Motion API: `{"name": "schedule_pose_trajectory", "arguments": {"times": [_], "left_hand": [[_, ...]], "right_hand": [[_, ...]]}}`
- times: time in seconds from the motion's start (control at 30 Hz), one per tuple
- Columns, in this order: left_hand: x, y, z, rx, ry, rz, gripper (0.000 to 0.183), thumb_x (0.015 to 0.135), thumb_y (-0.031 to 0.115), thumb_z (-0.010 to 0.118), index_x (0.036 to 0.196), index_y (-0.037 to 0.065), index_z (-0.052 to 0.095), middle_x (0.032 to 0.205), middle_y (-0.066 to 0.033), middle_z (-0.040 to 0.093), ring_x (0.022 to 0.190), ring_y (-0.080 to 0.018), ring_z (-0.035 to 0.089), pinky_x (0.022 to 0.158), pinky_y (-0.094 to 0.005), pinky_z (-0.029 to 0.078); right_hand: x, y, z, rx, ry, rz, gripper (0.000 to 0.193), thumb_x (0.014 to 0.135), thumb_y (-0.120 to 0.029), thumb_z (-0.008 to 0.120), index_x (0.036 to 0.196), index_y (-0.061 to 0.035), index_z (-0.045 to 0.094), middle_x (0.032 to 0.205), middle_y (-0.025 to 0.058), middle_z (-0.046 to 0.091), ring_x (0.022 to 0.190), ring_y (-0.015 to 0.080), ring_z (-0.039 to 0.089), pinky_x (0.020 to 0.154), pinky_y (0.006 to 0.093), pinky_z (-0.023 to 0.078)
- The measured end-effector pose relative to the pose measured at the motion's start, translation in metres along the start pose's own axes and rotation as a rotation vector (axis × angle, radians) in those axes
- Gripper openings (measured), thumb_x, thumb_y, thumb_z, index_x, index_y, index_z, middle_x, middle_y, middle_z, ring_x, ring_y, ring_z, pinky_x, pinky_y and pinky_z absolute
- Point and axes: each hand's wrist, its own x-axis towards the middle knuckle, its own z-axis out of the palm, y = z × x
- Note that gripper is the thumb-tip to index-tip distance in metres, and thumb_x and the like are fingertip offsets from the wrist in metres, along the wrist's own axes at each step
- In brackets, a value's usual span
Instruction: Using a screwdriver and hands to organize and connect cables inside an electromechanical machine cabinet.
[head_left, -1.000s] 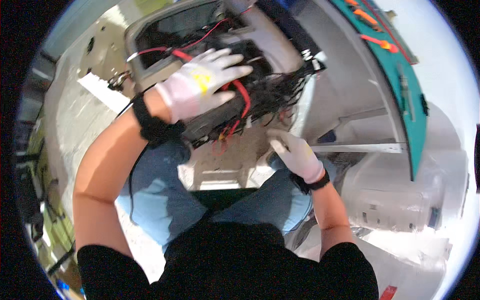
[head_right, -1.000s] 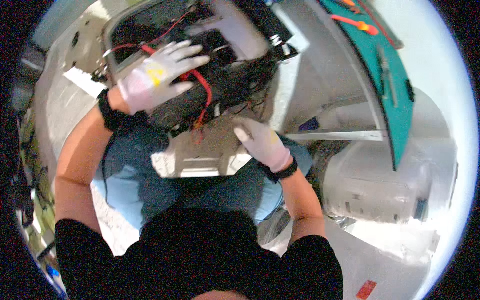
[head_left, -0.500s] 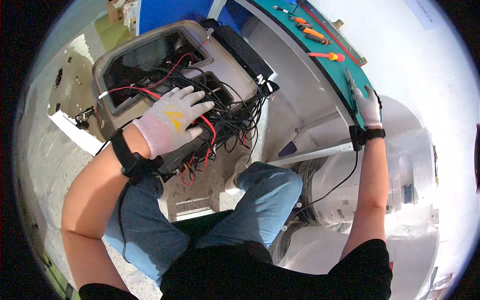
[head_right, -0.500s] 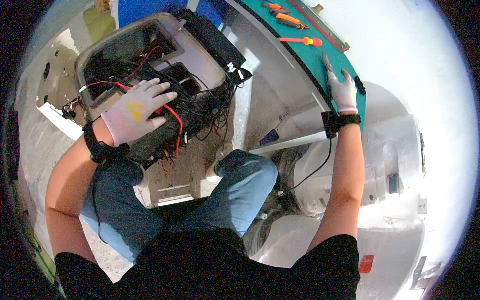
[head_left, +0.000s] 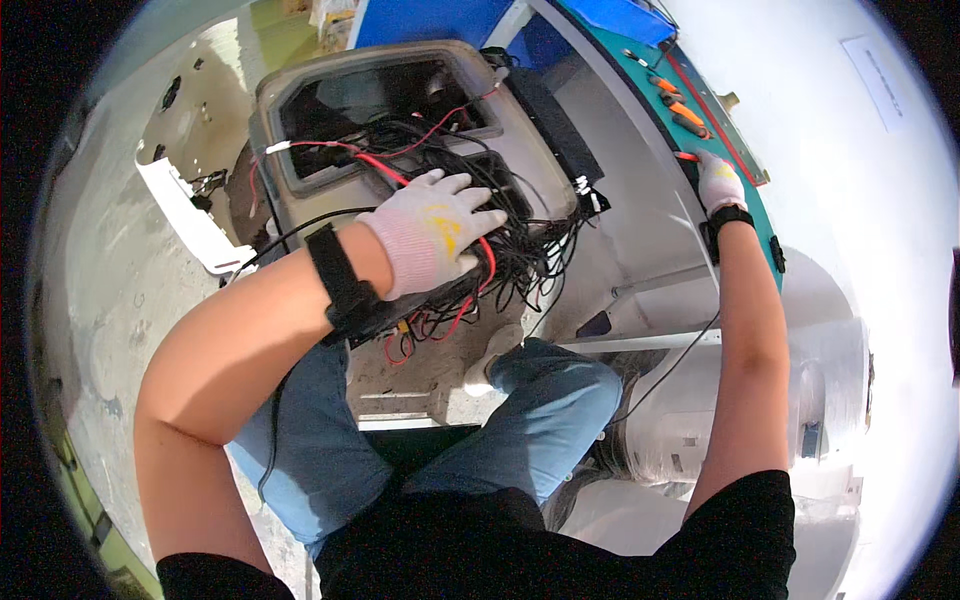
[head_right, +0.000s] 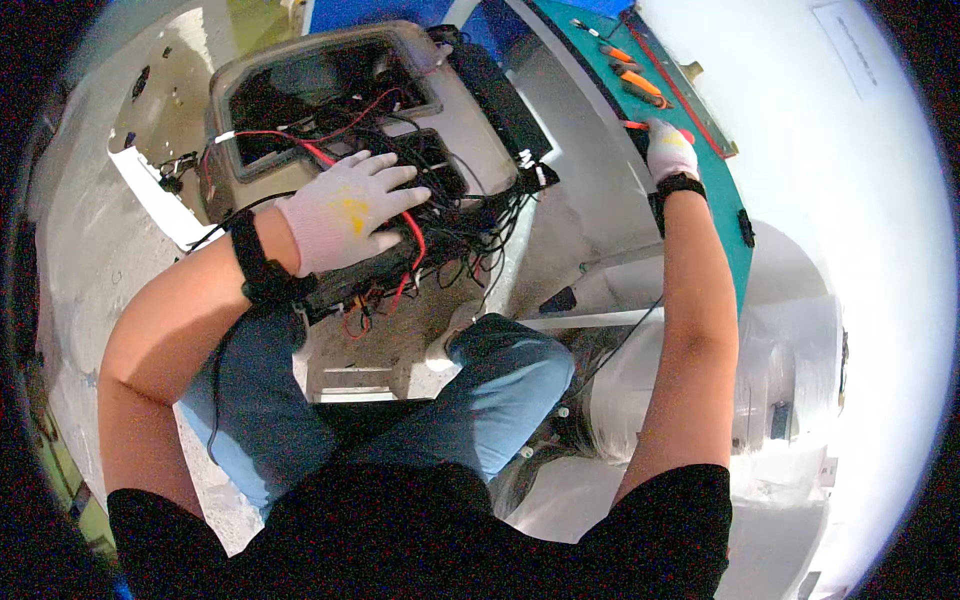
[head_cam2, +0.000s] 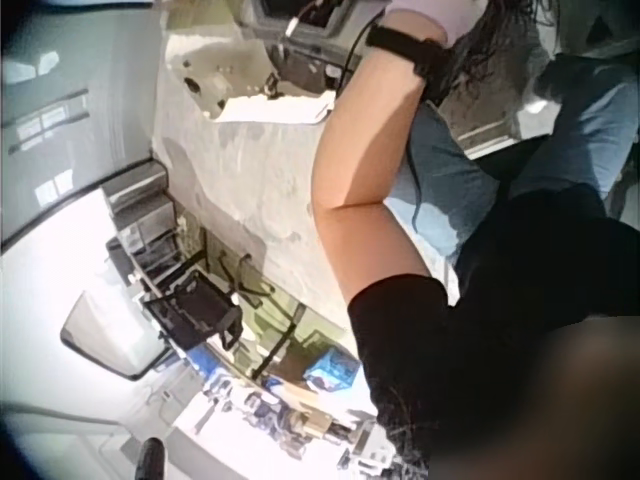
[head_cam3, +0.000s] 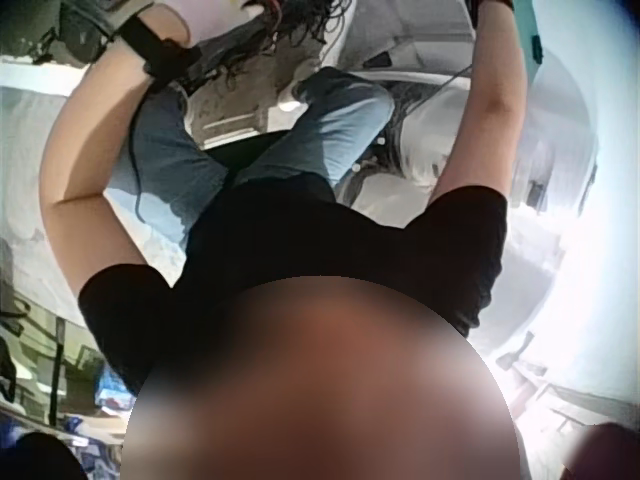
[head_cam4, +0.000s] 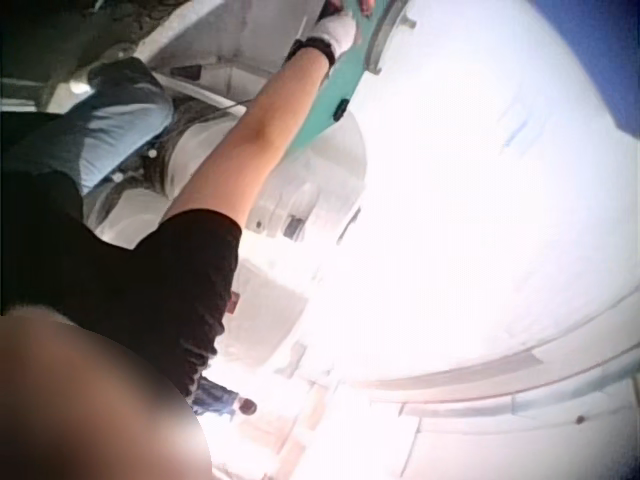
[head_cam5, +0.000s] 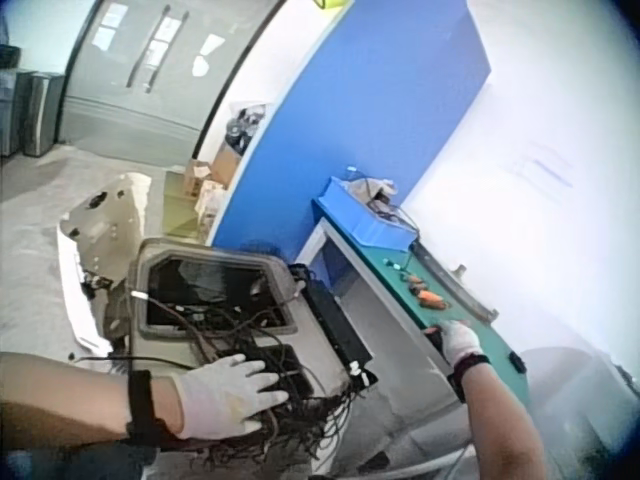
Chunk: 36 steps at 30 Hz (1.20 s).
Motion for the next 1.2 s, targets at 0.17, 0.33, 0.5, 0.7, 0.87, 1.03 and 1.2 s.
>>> {"name": "schedule_pose_trajectory", "arguments": {"times": [0.17,0.33,0.5,0.7,0.87,1.03,1.2], "left_hand": [[0.001,-0.005,0.000,0.021,-0.028,0.035,0.051,0.077,0.028,0.061,0.123,0.010,0.048,0.125,-0.0147,0.047,0.119,-0.0338,0.041,0.101,-0.0458,0.032],[0.006,-0.012,0.003,-0.061,0.038,0.086,0.045,0.075,0.024,0.062,0.115,0.006,0.053,0.113,-0.0142,0.053,0.110,-0.0317,0.048,0.093,-0.0411,0.039],[0.011,-0.012,-0.003,-0.117,0.236,0.126,0.034,0.078,0.020,0.060,0.108,0.005,0.057,0.106,-0.0139,0.056,0.099,-0.0312,0.053,0.088,-0.0372,0.043],[0.005,0.028,-0.014,-0.392,0.094,-0.120,0.028,0.083,0.020,0.055,0.106,0.004,0.057,0.101,-0.0141,0.059,0.091,-0.0312,0.057,0.079,-0.0358,0.046],[-0.050,0.137,0.022,-1.049,-0.251,-0.590,0.040,0.088,0.038,0.047,0.100,0.000,0.051,0.090,-0.0226,0.059,0.086,-0.0334,0.059,0.076,-0.0360,0.045],[-0.075,0.148,0.054,-1.209,-0.175,-0.899,0.051,0.087,0.045,0.049,0.102,-0.004,0.049,0.092,-0.0235,0.059,0.089,-0.0350,0.058,0.078,-0.0365,0.045],[-0.085,0.141,0.086,-0.971,-0.271,-1.015,0.060,0.085,0.052,0.048,0.109,-0.003,0.048,0.099,-0.0256,0.058,0.098,-0.0370,0.055,0.083,-0.0401,0.042]], "right_hand": [[-0.022,-0.021,-0.019,-0.194,0.215,-0.083,0.017,0.087,-0.015,0.046,0.103,-0.0095,0.050,0.098,0.0133,0.058,0.090,0.0315,0.057,0.075,0.0423,0.046],[-0.070,-0.066,-0.062,0.467,0.693,0.119,0.016,0.089,-0.013,0.046,0.101,-0.0014,0.049,0.084,0.0156,0.059,0.083,0.0330,0.056,0.075,0.0401,0.045],[-0.170,-0.126,-0.107,1.664,0.659,-0.045,0.022,0.095,-0.022,0.040,0.104,-0.0027,0.044,0.070,0.0086,0.053,0.061,0.0169,0.053,0.060,0.0329,0.048],[-0.295,-0.204,-0.076,1.887,-0.443,0.169,0.026,0.097,-0.028,0.035,0.106,-0.0046,0.042,0.060,0.0035,0.043,0.045,0.0117,0.043,0.043,0.0258,0.041],[-0.340,-0.246,-0.034,2.017,-0.860,0.513,0.023,0.097,-0.026,0.034,0.099,-0.0043,0.042,0.063,0.0026,0.042,0.048,0.0109,0.042,0.042,0.0239,0.039],[-0.352,-0.260,-0.013,1.870,-0.919,0.406,0.025,0.096,-0.024,0.036,0.107,-0.0023,0.044,0.063,0.0022,0.044,0.048,0.0093,0.042,0.042,0.0227,0.039],[-0.349,-0.265,0.001,1.798,-0.998,0.300,0.029,0.095,-0.023,0.038,0.112,-0.0005,0.045,0.067,0.0039,0.050,0.050,0.0099,0.046,0.044,0.0229,0.040]]}}
